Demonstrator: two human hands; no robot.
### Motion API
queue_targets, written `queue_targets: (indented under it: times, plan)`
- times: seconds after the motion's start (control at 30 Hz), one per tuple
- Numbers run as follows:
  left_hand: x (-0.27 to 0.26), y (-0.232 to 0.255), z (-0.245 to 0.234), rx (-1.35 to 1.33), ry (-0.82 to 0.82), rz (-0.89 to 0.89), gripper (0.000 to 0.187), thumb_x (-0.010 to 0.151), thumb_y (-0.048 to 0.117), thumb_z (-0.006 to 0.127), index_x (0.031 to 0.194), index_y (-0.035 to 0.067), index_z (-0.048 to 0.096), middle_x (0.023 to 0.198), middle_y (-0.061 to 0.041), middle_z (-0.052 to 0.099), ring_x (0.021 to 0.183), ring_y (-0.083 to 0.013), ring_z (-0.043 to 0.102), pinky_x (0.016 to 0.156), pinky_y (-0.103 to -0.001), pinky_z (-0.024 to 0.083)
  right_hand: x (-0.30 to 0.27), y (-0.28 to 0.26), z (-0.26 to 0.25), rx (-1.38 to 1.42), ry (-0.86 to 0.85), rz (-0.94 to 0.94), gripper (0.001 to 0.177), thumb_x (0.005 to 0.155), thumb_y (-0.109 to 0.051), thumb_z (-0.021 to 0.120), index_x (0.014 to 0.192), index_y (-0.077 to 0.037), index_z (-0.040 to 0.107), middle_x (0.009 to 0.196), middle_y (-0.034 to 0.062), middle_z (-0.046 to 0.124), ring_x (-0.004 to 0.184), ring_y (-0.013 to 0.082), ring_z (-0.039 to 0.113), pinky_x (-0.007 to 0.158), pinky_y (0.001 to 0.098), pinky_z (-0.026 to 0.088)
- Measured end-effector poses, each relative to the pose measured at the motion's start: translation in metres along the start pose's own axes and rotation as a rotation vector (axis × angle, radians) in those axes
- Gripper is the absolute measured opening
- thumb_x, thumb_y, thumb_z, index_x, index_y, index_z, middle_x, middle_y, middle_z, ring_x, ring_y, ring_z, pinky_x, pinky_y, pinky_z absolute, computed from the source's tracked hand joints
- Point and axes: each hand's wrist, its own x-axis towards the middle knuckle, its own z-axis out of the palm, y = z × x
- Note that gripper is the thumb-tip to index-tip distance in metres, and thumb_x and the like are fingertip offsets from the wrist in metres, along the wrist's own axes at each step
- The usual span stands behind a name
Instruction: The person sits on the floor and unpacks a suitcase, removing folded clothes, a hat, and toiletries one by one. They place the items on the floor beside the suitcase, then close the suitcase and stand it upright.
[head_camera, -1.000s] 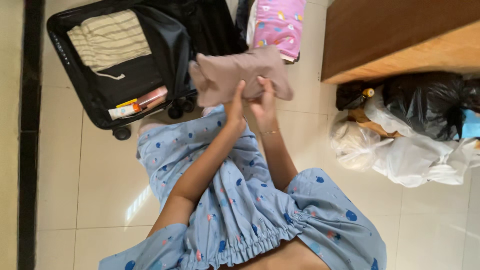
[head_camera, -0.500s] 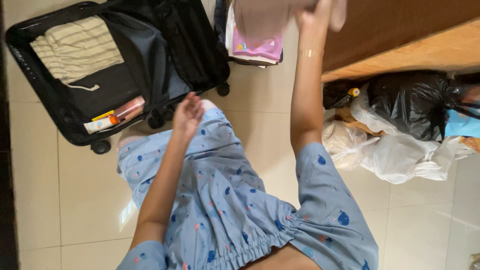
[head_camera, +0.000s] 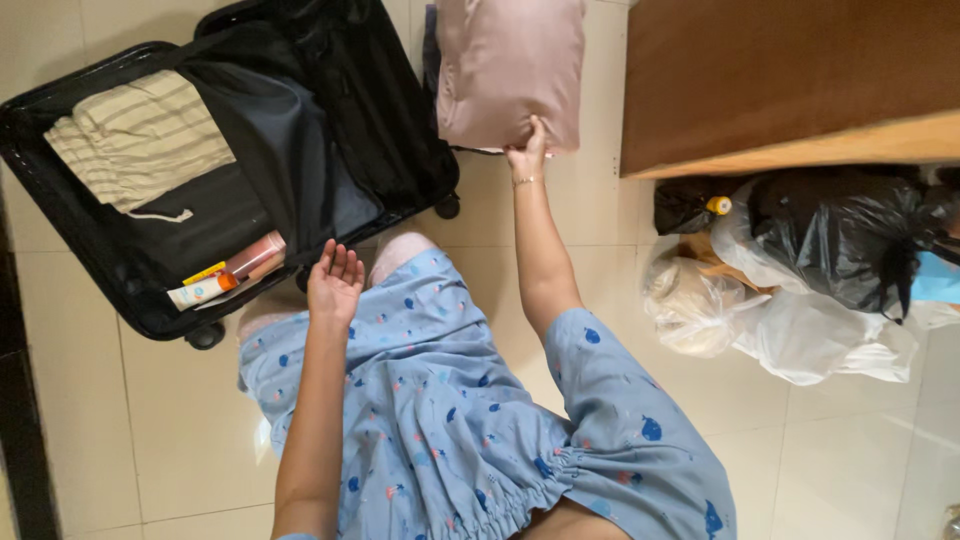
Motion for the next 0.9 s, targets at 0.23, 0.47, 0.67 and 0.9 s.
queue_targets:
  times: [0.23, 0.47, 0.67, 0.9]
  plan:
    - [0.019, -0.003, -0.004, -0.023, 0.003, -0.010, 0.029, 0.102, 0.024, 0.052, 0.125, 0.018, 0.068, 0.115, 0.001, 0.071, 0.112, -0.0186, 0.064, 0.105, -0.042, 0.049, 0.012, -0.001, -0.007, 0.056, 0.025, -0.022, 0.055, 0.078, -0.029, 0.082, 0.126, -0.012, 0.061, 0.131, 0.0135, 0.061, 0.119, 0.0361, 0.056, 0.096, 0.0604, 0.049]
    - [0.033, 0.004, -0.015, -0.107, -0.027, 0.017, 0.026, 0.102, 0.027, 0.056, 0.124, 0.023, 0.069, 0.114, 0.003, 0.071, 0.111, -0.0182, 0.065, 0.103, -0.042, 0.051, -0.012, 0.011, -0.011, -0.058, 0.092, -0.097, 0.034, 0.085, -0.038, 0.074, 0.106, -0.014, 0.065, 0.113, 0.0106, 0.061, 0.103, 0.0274, 0.056, 0.088, 0.0535, 0.048]
    - [0.040, 0.072, -0.024, -0.222, -0.009, 0.185, 0.026, 0.104, 0.037, 0.057, 0.122, 0.020, 0.067, 0.119, 0.003, 0.068, 0.111, -0.0197, 0.066, 0.100, -0.042, 0.053, -0.063, 0.043, -0.031, 0.015, 0.205, 0.154, 0.023, 0.093, -0.036, 0.060, 0.105, -0.016, 0.059, 0.119, 0.0151, 0.059, 0.117, 0.0289, 0.056, 0.098, 0.0581, 0.047]
    - [0.065, 0.150, -0.021, -0.249, 0.118, 0.347, 0.039, 0.097, 0.032, 0.064, 0.133, 0.019, 0.058, 0.122, -0.001, 0.067, 0.114, -0.0229, 0.067, 0.103, -0.046, 0.050, -0.113, 0.130, -0.068, -0.024, -0.173, 0.370, 0.020, 0.092, -0.012, 0.059, 0.112, -0.016, 0.063, 0.126, 0.0167, 0.065, 0.117, 0.0335, 0.065, 0.107, 0.0545, 0.051]
